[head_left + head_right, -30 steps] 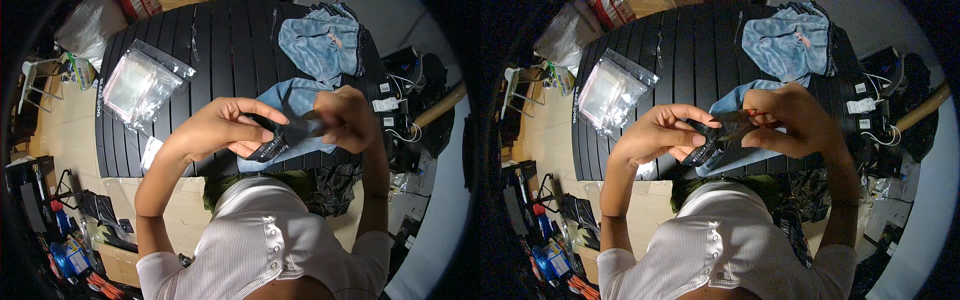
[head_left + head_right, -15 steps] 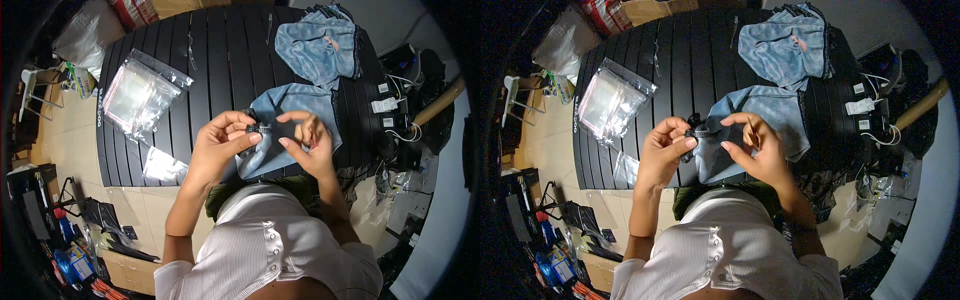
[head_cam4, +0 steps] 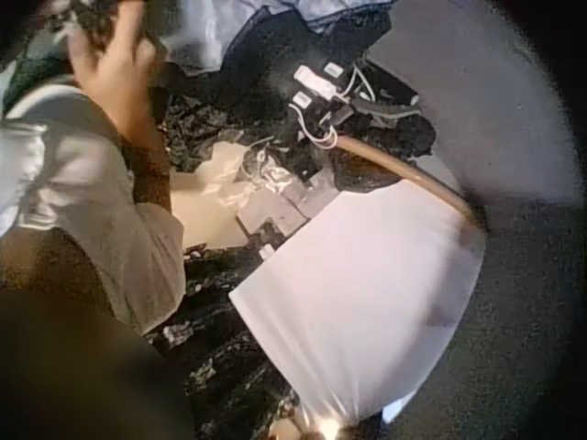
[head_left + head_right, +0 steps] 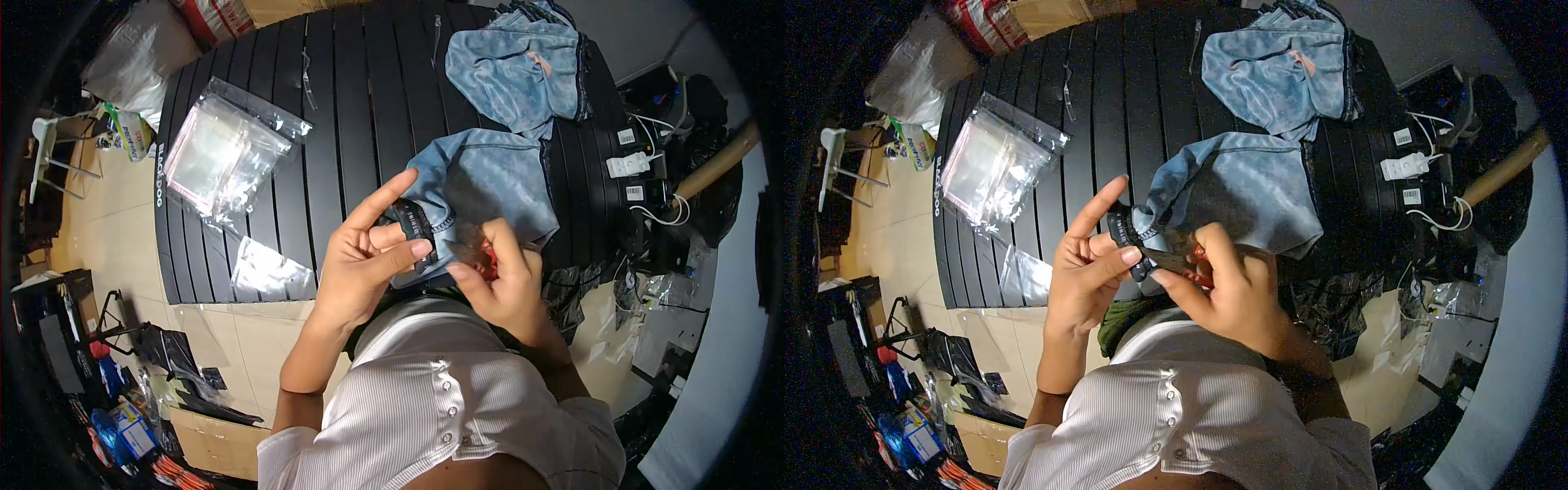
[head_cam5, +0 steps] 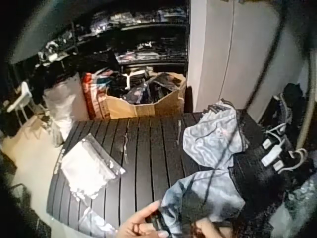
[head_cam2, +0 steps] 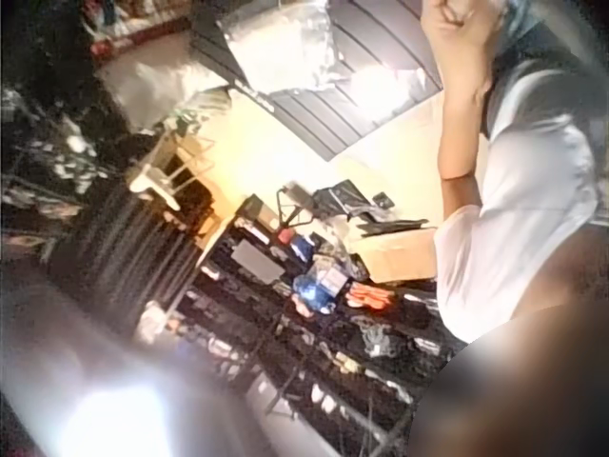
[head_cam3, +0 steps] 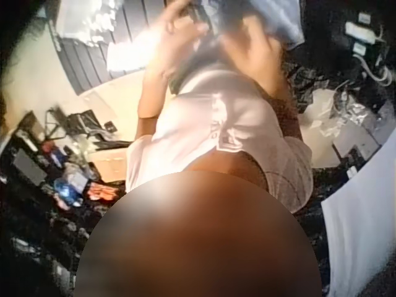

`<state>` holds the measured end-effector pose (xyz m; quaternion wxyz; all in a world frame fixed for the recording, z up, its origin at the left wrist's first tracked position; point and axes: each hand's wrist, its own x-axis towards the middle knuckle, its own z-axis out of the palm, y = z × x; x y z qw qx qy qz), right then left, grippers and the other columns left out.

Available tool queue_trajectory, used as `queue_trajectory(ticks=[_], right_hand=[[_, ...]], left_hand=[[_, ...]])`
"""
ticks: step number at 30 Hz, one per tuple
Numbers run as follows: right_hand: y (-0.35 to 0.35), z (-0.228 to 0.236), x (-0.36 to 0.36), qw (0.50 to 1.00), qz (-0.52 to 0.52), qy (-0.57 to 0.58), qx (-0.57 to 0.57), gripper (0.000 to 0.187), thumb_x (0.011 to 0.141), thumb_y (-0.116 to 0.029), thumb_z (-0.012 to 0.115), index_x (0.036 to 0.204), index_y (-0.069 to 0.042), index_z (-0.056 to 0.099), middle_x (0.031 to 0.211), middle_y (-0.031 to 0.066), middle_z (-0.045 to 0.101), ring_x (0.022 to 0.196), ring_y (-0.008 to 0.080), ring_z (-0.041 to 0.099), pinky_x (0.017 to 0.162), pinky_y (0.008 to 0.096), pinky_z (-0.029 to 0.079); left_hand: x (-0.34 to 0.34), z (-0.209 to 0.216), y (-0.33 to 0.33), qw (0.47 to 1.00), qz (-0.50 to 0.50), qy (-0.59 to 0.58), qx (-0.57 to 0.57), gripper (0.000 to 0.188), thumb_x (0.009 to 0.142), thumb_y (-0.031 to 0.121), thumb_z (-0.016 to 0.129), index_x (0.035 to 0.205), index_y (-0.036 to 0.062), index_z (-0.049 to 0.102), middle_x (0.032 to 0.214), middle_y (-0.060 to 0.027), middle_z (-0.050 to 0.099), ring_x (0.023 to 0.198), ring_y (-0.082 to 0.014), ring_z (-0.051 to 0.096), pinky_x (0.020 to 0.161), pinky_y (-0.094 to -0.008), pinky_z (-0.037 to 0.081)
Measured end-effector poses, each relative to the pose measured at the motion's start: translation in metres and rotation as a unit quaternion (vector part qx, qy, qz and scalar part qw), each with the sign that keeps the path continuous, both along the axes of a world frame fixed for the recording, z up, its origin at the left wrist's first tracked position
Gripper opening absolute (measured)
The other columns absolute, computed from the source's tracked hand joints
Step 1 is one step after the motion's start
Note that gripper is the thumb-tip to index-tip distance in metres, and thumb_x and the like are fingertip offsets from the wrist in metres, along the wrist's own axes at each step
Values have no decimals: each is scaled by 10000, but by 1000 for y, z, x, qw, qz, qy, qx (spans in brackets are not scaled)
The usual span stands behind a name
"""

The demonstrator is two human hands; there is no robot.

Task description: Trimming loose threads and packaging textile sleeves into plastic bags.

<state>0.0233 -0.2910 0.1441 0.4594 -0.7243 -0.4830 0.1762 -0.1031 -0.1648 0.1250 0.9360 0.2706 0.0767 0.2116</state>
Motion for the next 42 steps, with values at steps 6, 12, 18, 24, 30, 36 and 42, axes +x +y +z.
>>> queue_trajectory(ticks=[6, 12, 18, 24, 30, 36, 42], right_hand=[[3, 5, -3, 999, -5, -51, -17, 278, 755, -162, 684, 795, -5, 458, 546, 77, 488, 447, 109, 478, 433, 243, 381], [4, 7, -2, 993, -17, -107, -52, 308, 747, -194, 701, 745, -1, 461, 550, 93, 508, 439, 181, 522, 427, 263, 396], [4, 4, 1, 982, -6, -185, -21, 375, 746, -366, 679, 703, -43, 495, 492, 71, 542, 401, 244, 561, 373, 342, 428], [2, 6, 3, 976, -15, -215, -6, 375, 729, -365, 689, 712, -45, 495, 508, 79, 547, 418, 263, 565, 392, 356, 435], [-8, 12, 3, 998, -33, -46, -39, 287, 739, -153, 692, 784, 19, 466, 554, 83, 484, 450, 142, 463, 444, 250, 370], [-13, 9, 5, 999, -28, -40, -13, 247, 759, -131, 663, 832, 24, 484, 576, 61, 495, 488, 87, 440, 460, 223, 366], [-10, 20, 4, 998, -40, -42, -38, 284, 747, -166, 681, 853, 10, 485, 584, 54, 504, 507, 82, 454, 479, 225, 385]], left_hand=[[3, 8, -10, 983, 38, 141, 116, 665, 787, -125, 543, 1368, 14, 250, 983, -131, 641, 862, -75, 585, 762, -186, 446], [2, 10, -9, 975, 46, 110, 188, 690, 798, -138, 504, 1388, 17, 183, 998, -144, 634, 912, -86, 575, 796, -187, 427], [2, 12, -9, 973, 32, 113, 199, 713, 800, -137, 493, 1397, 23, 138, 1025, -145, 625, 918, -86, 574, 798, -179, 421], [4, 12, -4, 996, 5, 91, -15, 648, 813, -77, 530, 1374, 33, 225, 746, -21, 606, 732, -73, 583, 710, -186, 459], [14, 17, -10, 982, 46, 171, -72, 578, 827, -42, 549, 1337, 34, 289, 651, 7, 532, 633, -44, 539, 668, -216, 528], [11, 14, -12, 994, 12, 100, -43, 628, 804, -79, 558, 1347, 38, 264, 670, -3, 552, 665, -63, 581, 736, -241, 546], [11, 11, -12, 994, 48, 96, -16, 670, 802, -84, 556, 1366, 66, 227, 700, -11, 571, 672, -63, 586, 742, -236, 546]])
